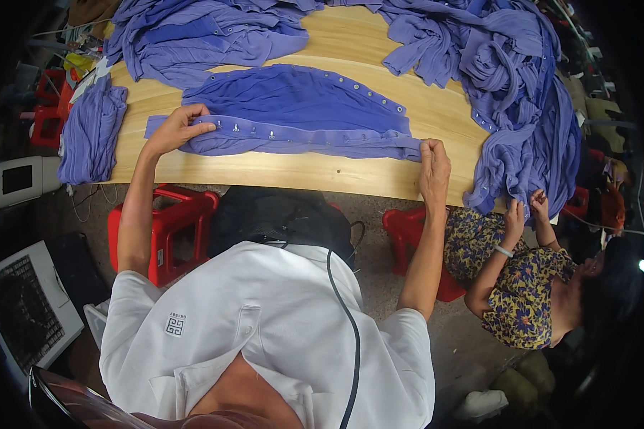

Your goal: The recorder is inspecting and sorting purple garments on a wooden table in a workshop.

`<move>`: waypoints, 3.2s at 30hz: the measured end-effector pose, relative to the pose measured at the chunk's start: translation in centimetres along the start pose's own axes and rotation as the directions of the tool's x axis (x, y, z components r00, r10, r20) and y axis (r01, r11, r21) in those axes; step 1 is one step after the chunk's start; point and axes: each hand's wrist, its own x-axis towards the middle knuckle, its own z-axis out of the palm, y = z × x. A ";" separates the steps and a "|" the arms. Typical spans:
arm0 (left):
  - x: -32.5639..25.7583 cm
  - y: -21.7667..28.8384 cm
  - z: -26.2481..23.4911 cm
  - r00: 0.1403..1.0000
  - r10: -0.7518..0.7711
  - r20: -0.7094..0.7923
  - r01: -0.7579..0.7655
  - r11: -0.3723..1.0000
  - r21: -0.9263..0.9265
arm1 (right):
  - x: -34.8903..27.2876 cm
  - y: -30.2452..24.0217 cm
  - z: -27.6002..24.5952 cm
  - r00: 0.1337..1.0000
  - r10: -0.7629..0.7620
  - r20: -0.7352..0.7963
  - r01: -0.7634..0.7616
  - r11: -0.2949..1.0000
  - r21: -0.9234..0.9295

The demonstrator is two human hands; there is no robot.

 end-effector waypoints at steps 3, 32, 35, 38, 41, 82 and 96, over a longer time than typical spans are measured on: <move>-0.7 0.1 -0.4 0.991 0.111 -0.073 -0.111 0.994 -0.004 | 0.2 -1.2 -0.5 0.999 0.015 -0.046 -0.009 0.993 0.119; -2.4 -0.9 1.9 0.959 -0.044 -0.281 -0.155 0.748 -0.645 | 3.8 -0.3 -2.0 0.933 0.229 0.276 -0.269 0.956 0.116; -3.9 -0.1 2.0 0.950 -0.006 -0.311 -0.211 0.723 -0.658 | 2.1 -2.9 -2.3 0.987 0.119 0.105 -0.156 0.862 0.483; -4.0 -0.4 1.8 0.955 0.037 -0.295 -0.244 0.666 -0.705 | 1.5 -1.6 -2.9 0.995 0.065 0.078 -0.101 0.744 0.660; -3.7 -0.8 1.6 0.961 0.037 -0.274 -0.230 0.656 -0.719 | 1.5 -0.9 -2.6 0.995 0.099 0.018 -0.075 0.611 0.788; 16.5 10.0 11.1 0.929 0.353 -0.113 -0.220 0.770 0.599 | 7.8 -7.8 3.8 0.840 -0.511 0.185 0.535 0.721 -0.441; 18.0 9.5 9.1 0.618 0.777 -0.119 -0.490 0.499 0.714 | 6.1 -6.0 2.5 0.832 -0.549 0.081 0.503 0.684 -0.528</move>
